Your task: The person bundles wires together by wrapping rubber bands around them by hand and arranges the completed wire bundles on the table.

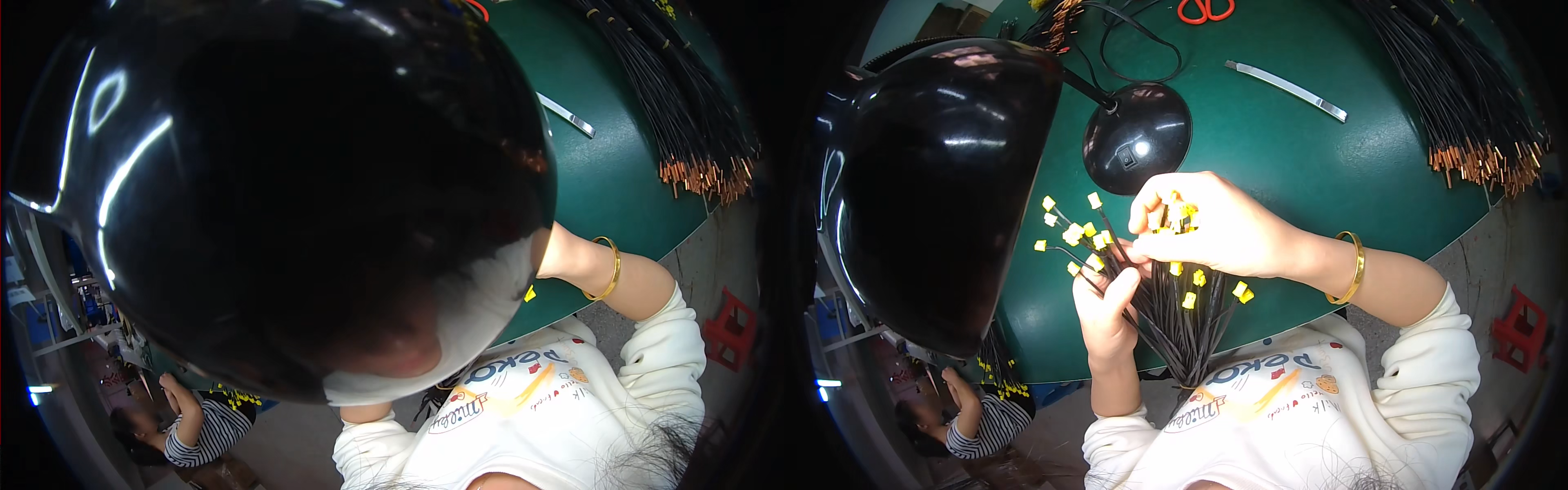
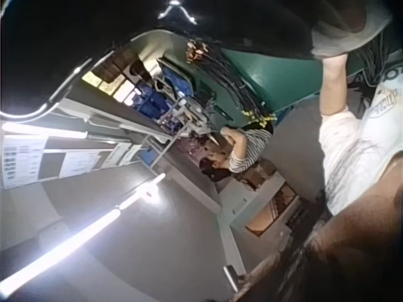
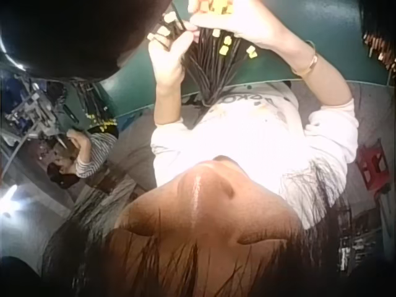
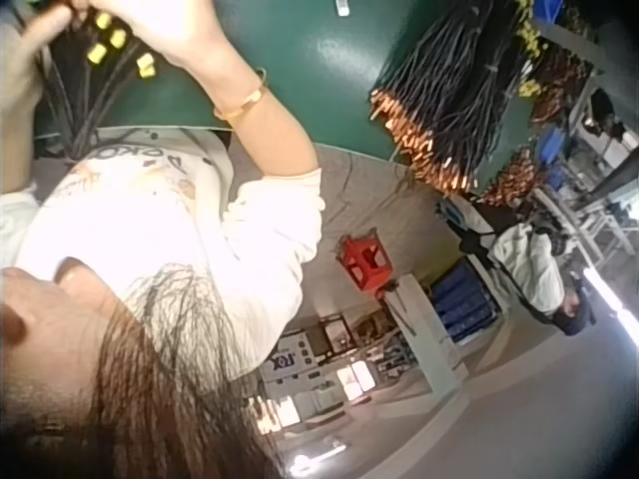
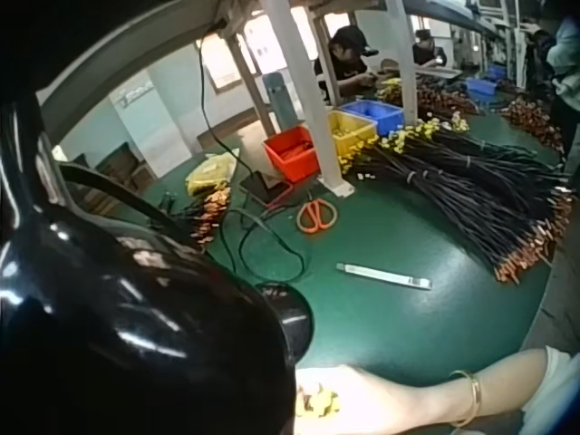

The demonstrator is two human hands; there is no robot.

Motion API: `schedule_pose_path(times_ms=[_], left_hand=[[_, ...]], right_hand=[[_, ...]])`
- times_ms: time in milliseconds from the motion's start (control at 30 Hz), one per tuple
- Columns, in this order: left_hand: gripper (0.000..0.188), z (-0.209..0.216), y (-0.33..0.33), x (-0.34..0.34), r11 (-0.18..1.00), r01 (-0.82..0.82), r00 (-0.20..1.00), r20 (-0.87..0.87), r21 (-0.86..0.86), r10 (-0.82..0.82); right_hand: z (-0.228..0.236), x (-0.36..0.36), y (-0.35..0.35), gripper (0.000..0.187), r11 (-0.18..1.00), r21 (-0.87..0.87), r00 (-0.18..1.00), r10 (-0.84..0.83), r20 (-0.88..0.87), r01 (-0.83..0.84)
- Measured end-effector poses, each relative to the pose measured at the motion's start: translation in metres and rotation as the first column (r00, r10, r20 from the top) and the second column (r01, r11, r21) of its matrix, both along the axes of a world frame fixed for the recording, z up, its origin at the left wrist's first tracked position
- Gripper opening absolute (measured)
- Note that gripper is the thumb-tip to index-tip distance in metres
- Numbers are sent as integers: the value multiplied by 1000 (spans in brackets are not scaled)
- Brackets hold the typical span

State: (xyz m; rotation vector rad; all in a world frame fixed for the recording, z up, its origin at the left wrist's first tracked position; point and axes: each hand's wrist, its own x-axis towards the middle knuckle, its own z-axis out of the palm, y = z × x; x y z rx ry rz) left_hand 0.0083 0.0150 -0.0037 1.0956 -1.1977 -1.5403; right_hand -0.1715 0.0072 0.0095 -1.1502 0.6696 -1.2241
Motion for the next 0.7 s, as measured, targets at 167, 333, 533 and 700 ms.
schedule_pose_path(times_ms=[167,333,533,700], left_hand=[[21,-5,-2,-4,998,56,998,9,24,-56],[23,11,4,-8,996,33,993,117,-80,-23],[19,0,-3,-7,998,37,997,-64,49,-34],[18,8,2,-12,996,-32,998,-48,87,36]], right_hand=[[-4,-6,-3,20,999,-31,998,-31,-58,29],[-3,4,-3,20,992,73,988,108,-108,-101],[3,5,0,18,996,89,992,-16,-125,28],[6,13,3,19,993,115,1000,-19,7,18]])
